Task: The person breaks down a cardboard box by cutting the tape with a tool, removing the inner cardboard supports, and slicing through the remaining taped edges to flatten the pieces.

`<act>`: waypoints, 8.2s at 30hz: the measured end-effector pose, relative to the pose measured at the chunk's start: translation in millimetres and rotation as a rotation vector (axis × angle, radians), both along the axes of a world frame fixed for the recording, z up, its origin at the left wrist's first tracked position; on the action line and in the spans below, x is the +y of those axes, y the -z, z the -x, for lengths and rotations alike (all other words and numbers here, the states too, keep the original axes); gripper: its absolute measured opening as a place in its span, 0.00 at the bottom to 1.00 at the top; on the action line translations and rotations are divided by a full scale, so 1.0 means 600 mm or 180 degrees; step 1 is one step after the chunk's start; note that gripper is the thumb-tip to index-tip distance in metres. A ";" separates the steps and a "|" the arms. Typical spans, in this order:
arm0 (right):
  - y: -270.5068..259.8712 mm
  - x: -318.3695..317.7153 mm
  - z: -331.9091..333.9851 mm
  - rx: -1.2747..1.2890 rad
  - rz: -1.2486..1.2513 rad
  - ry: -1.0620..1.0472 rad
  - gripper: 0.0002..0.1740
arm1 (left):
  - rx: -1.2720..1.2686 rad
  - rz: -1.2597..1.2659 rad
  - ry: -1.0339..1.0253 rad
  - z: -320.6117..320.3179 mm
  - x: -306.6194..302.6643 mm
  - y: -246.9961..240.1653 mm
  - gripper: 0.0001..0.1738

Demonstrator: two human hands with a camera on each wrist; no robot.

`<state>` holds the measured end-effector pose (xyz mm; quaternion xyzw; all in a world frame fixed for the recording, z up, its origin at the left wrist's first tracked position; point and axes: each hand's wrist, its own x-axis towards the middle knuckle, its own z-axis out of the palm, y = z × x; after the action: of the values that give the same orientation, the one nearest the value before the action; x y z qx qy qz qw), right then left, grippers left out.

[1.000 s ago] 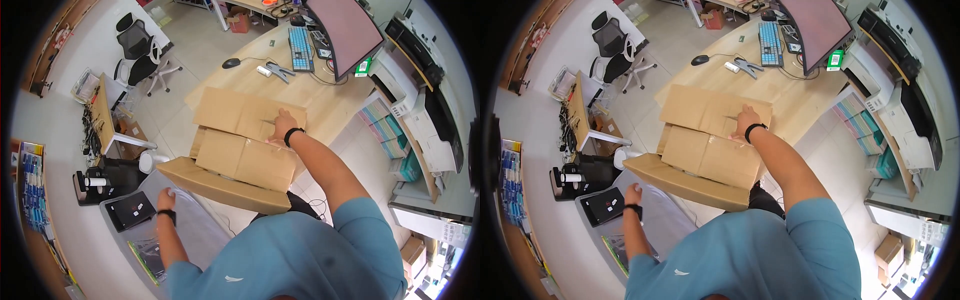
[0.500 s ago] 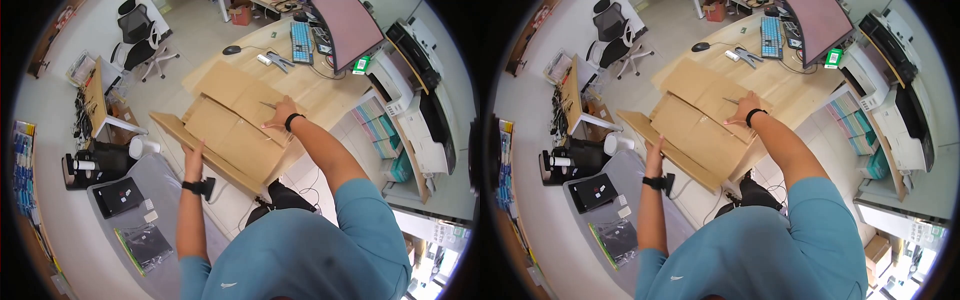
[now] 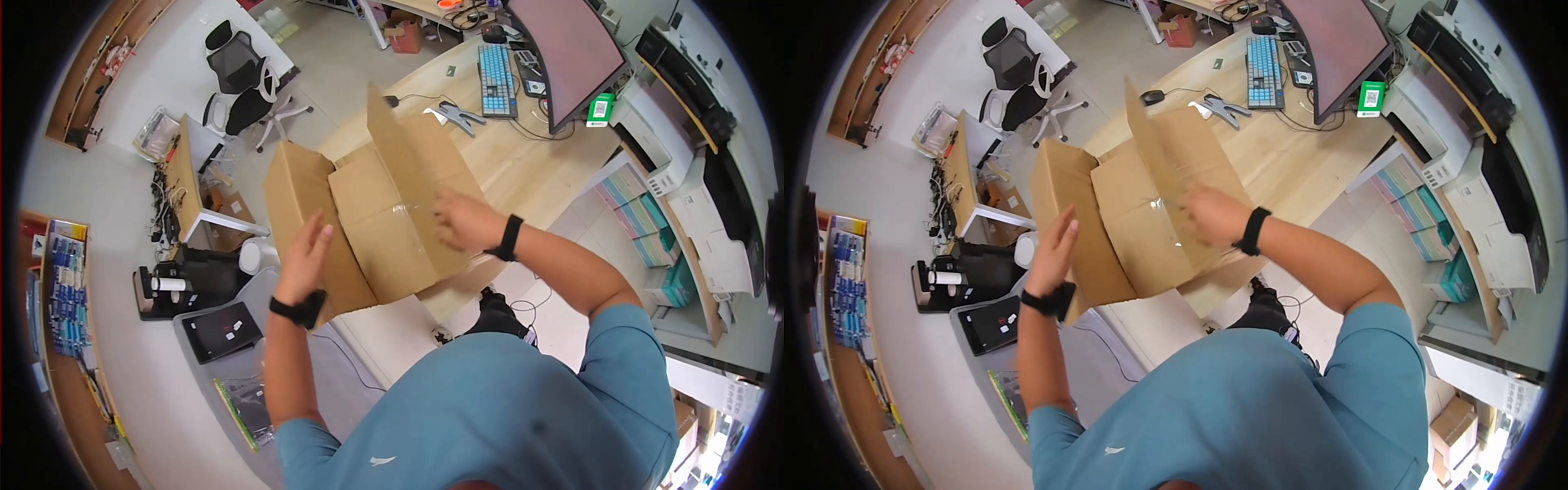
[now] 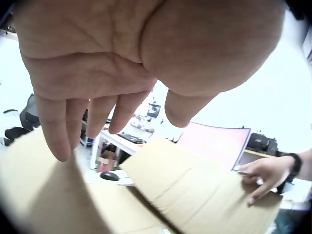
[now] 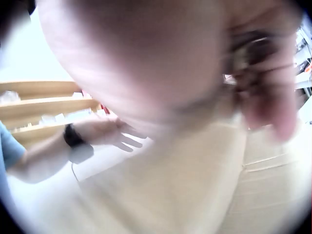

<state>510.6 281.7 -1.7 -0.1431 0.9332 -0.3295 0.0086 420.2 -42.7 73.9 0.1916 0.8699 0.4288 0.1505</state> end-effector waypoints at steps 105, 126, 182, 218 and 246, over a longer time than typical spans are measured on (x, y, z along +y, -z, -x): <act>0.287 -0.031 -0.250 -0.1536 -0.0382 -0.0330 0.18 | 0.0119 0.0358 -0.1614 -0.172 0.200 0.187 0.19; 0.225 -0.109 -0.199 -0.2055 -0.0679 -0.1720 0.16 | 0.0486 0.0269 -0.1686 -0.188 0.236 0.188 0.25; 0.254 -0.009 0.148 0.0279 -0.0284 -0.0320 0.34 | 0.0311 -0.0390 -0.3833 -0.603 -0.066 -0.038 0.18; 0.254 -0.065 0.166 -0.0645 -0.1056 0.1002 0.19 | -0.0585 0.0605 -0.1123 -0.426 -0.555 0.547 0.20; 0.181 0.058 0.214 -0.1135 0.0138 -0.1055 0.32 | -0.0346 0.2471 -0.1961 0.059 0.320 0.350 0.60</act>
<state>382.1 316.3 -110.4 -0.2340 0.8734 -0.3636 0.2240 385.0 149.0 -136.2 -0.1672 0.9724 0.1071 0.1222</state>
